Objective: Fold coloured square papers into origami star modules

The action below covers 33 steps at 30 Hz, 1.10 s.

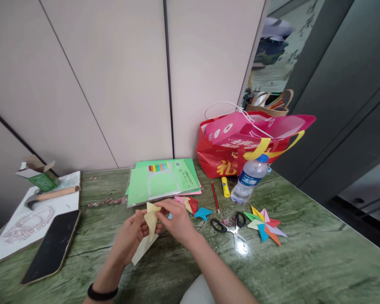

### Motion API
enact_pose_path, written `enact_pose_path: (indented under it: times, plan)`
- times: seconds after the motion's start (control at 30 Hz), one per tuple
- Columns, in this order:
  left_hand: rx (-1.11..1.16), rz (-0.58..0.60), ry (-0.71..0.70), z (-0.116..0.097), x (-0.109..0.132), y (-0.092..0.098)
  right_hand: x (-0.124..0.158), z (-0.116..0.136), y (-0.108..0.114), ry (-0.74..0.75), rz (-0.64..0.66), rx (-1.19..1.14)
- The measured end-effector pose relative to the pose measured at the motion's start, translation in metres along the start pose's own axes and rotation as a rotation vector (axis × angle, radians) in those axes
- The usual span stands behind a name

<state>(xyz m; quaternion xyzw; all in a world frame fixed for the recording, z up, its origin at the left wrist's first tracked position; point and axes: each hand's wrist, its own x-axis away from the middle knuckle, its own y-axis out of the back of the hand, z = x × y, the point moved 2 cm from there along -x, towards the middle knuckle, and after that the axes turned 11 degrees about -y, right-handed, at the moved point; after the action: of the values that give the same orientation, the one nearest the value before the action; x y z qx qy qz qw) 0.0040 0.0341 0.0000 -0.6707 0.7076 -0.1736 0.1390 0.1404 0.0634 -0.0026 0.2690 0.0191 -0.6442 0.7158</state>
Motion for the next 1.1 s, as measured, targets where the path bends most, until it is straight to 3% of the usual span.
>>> enact_pose_path:
  times: [0.23, 0.43, 0.6, 0.83, 1.1]
  plan:
    - [-0.076, -0.008, -0.115, -0.002, 0.002, -0.002, 0.0, 0.001, 0.001, 0.086, 0.015, 0.052]
    - [-0.062, -0.076, -0.186, -0.005, 0.0, 0.0, 0.001, 0.003, 0.0, -0.006, 0.032, 0.011]
    - [-0.064, -0.1, -0.127, -0.003, 0.0, 0.001, 0.001, 0.008, 0.0, 0.003, 0.019, -0.041]
    - [-0.034, -0.149, -0.124, -0.004, 0.002, -0.001, 0.001, 0.014, -0.001, 0.11, 0.099, -0.044]
    - [0.0, -0.078, -0.002, -0.005, 0.003, 0.001, 0.0, 0.016, 0.003, 0.016, 0.126, -0.105]
